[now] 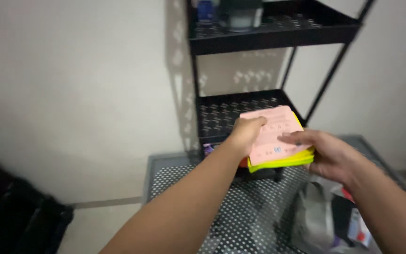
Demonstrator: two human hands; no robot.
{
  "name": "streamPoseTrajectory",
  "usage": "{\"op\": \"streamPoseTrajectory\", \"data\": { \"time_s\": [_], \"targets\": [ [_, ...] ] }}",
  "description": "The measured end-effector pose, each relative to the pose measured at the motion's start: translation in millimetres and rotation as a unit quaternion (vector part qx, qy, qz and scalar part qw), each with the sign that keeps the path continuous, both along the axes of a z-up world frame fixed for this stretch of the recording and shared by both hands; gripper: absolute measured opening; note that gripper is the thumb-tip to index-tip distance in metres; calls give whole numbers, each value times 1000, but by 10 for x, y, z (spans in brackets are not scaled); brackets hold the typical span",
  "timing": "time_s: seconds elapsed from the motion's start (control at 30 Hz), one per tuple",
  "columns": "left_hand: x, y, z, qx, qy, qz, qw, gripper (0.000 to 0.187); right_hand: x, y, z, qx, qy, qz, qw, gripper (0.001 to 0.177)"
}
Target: The person unpacks a plastic bag and places various personal care items onto a black metal shelving unit. Items include bottles, boxes, wipes, and small containers, which are arranged on different shelves.
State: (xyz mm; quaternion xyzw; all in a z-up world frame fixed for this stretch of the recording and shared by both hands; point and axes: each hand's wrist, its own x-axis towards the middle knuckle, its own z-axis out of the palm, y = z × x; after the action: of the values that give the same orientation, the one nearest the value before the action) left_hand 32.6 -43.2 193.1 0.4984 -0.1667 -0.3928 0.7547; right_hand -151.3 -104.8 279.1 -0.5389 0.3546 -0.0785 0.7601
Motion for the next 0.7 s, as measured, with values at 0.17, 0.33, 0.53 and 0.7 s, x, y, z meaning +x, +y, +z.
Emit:
{"op": "streamPoseTrajectory", "data": {
  "time_s": [0.17,0.33,0.53,0.7],
  "targets": [
    [436,166,224,7,-30,28,999,32,666,-290,-168,-26,5,19,999,40],
    [403,604,326,187,-122,75,972,42,1362,-529,-300,51,-20,20,998,39],
    [212,1072,309,205,-120,118,964,43,1953,-699,-535,12,-2,49,999,39],
    [218,1258,228,204,-117,130,963,40,2294,-723,-783,51,-8,27,998,39]
  ]
}}
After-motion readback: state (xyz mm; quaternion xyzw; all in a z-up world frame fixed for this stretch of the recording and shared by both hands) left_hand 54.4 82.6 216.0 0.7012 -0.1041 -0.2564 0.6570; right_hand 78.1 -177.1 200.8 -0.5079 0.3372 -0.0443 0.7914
